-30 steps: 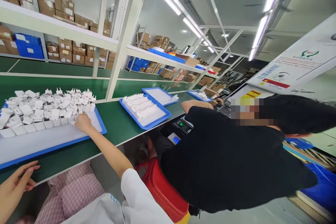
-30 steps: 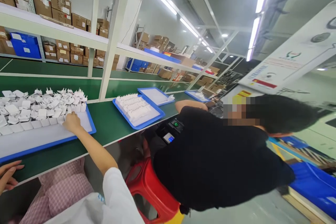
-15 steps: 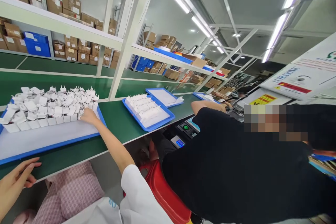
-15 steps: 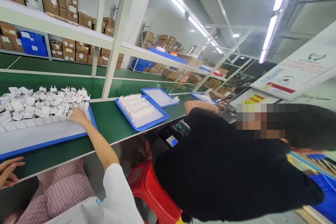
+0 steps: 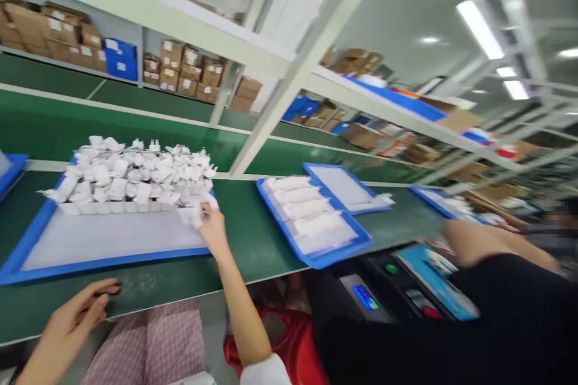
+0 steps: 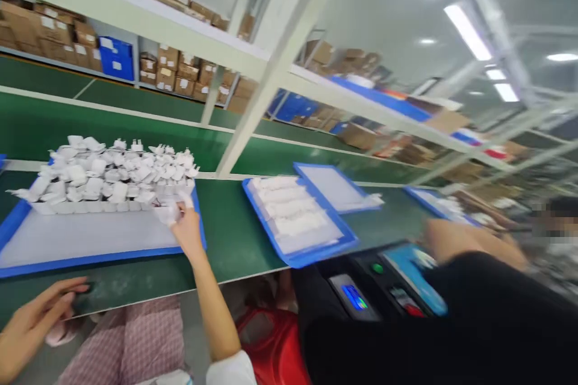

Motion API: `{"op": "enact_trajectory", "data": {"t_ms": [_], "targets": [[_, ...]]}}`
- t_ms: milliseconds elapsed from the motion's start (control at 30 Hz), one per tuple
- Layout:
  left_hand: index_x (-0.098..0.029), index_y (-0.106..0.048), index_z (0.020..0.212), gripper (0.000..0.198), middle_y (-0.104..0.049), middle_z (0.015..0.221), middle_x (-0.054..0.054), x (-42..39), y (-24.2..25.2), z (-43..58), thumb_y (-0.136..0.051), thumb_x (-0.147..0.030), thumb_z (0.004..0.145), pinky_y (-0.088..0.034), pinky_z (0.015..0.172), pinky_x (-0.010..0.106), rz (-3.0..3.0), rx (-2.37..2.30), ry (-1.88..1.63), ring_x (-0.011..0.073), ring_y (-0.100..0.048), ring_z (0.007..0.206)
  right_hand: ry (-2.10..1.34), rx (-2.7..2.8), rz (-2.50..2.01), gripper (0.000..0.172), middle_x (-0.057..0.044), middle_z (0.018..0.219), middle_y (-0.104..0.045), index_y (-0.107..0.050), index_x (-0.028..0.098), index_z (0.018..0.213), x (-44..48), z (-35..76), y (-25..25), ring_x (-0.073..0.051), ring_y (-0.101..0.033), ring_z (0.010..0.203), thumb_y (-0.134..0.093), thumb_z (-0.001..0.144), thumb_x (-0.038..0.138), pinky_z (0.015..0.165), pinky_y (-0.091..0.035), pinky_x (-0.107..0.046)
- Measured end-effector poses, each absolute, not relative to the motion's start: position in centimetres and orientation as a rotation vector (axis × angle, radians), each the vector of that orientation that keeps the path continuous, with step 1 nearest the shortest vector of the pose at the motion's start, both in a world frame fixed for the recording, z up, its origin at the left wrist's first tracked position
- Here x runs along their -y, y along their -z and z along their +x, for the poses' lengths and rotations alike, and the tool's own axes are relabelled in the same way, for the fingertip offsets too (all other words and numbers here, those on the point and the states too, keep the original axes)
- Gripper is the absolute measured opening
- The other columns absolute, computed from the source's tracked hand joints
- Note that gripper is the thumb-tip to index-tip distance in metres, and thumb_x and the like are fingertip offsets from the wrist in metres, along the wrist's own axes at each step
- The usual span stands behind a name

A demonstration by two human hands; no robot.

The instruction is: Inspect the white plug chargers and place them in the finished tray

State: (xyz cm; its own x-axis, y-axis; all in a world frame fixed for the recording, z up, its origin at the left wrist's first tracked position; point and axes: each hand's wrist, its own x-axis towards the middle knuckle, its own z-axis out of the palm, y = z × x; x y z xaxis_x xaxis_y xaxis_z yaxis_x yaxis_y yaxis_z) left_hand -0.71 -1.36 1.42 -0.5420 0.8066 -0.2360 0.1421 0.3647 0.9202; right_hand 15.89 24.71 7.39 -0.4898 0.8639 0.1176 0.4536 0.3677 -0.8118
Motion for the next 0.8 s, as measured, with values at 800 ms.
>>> {"op": "enact_trajectory", "data": {"t_ms": [800], "targets": [[-0.025,-0.055,0.125,0.053,-0.057,0.125,0.015,-1.9,-10.6,6.1,-0.049,-0.065,0.091,-0.051,0.1,0.049,1.453,-1.522,-1.877,0.0327,-0.055,0.123,-0.46,1.995,-0.348,0.046,-0.011,0.121,-0.067,-0.058,0.02,0.134,-9.9,17.7,-9.6,-0.025,-0.068,0.107,-0.062,0.09,0.009,0.085,-0.062,-0.038]]}}
